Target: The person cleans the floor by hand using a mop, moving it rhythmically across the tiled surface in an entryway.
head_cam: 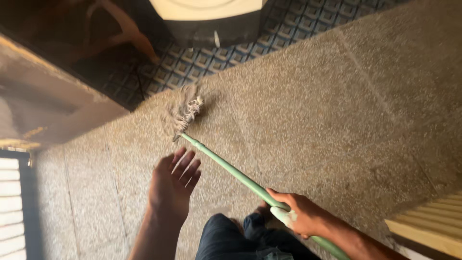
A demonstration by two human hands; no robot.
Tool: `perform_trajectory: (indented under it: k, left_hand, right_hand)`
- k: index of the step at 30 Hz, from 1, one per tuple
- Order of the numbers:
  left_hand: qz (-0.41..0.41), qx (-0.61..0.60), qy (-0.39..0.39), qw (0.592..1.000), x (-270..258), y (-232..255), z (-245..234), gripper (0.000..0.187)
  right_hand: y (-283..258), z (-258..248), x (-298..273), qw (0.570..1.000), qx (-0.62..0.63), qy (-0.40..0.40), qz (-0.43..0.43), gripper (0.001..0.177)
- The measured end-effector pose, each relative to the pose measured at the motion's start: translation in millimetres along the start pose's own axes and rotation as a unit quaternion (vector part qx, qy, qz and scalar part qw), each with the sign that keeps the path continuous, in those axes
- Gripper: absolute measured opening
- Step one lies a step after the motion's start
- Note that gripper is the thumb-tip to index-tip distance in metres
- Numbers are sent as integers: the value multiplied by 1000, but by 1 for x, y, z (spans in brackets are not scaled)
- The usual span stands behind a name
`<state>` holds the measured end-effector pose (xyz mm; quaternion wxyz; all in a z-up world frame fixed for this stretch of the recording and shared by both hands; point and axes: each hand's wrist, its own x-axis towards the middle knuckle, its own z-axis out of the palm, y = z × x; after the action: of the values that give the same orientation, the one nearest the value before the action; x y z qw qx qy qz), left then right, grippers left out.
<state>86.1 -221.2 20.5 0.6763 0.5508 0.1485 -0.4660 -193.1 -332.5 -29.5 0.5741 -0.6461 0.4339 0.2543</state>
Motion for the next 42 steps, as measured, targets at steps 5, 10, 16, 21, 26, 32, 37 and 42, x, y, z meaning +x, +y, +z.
perform_trajectory:
  k: [5, 10, 16, 21, 26, 32, 37, 42]
  left_hand:
    - [-10, 7, 16, 1000, 4, 9, 5, 43]
    - [-20, 21, 10, 1000, 15, 15, 23, 43]
    - [-35, 54, -15, 998, 40, 24, 54, 43]
    - [-66, 88, -39, 993, 76, 35, 87, 43]
    - [-109, 129, -49, 984, 127, 50, 119, 43]
    - [-153, 147, -56, 976, 193, 88, 169, 44]
    - [-170, 165, -64, 970, 243, 131, 200, 44]
    - [-177, 202, -69, 961, 285, 162, 217, 44]
  right_hand:
    - [5, -58, 1, 996, -13, 62, 56, 71]
    - [50, -107, 14, 972, 170, 149, 70, 62]
    - [111, -139, 38, 873, 415, 250, 55, 39]
    - [104, -137, 33, 864, 411, 275, 92, 35]
    - [92, -89, 27, 905, 321, 256, 110, 61]
    - [48, -24, 44, 946, 262, 165, 93, 70]
    - [-22, -12, 70, 938, 318, 59, 126, 55]
    - [-72, -35, 57, 939, 321, 87, 91, 66]
